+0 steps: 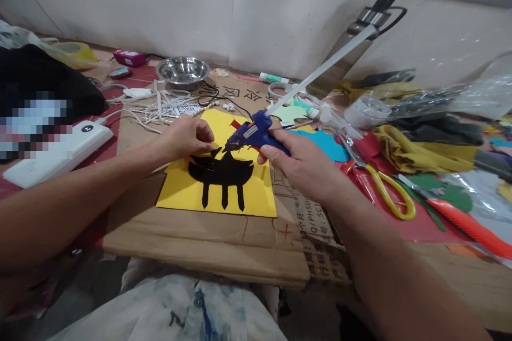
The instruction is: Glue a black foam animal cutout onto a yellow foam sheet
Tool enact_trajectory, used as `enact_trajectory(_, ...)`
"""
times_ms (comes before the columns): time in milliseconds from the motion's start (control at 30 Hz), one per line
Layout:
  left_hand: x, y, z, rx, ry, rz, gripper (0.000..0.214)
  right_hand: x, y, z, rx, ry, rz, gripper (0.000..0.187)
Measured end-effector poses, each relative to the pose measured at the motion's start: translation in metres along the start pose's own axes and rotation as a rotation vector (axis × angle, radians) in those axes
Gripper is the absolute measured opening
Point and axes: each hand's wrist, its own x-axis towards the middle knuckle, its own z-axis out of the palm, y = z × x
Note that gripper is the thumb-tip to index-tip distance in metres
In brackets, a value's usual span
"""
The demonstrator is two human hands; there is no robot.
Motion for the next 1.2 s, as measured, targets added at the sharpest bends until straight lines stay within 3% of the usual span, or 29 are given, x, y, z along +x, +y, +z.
enact_trajectory(200,0.002,0.0,-0.001,-0.128,-0.052,-0.012,0.012,0.004,0.019,-0.002,0.488,-0.036,0.106,0.027)
enact_trajectory(300,0.005,-0.001,0.0,-0.152,-0.08,-0.018,0.012,0.006,0.026,-0.001,0.614,-0.028,0.127,0.024)
enact_trajectory(733,0.015,-0.005,0.001,-0.096,-0.105,0.005,0.009,0.008,0.027,-0.002,0.609,-0.026,0.165,0.018)
enact_trajectory(1200,0.012,0.001,0.006,0.034,-0.105,-0.021,0.011,0.006,0.023,0.0,0.543,-0.012,0.134,0.024)
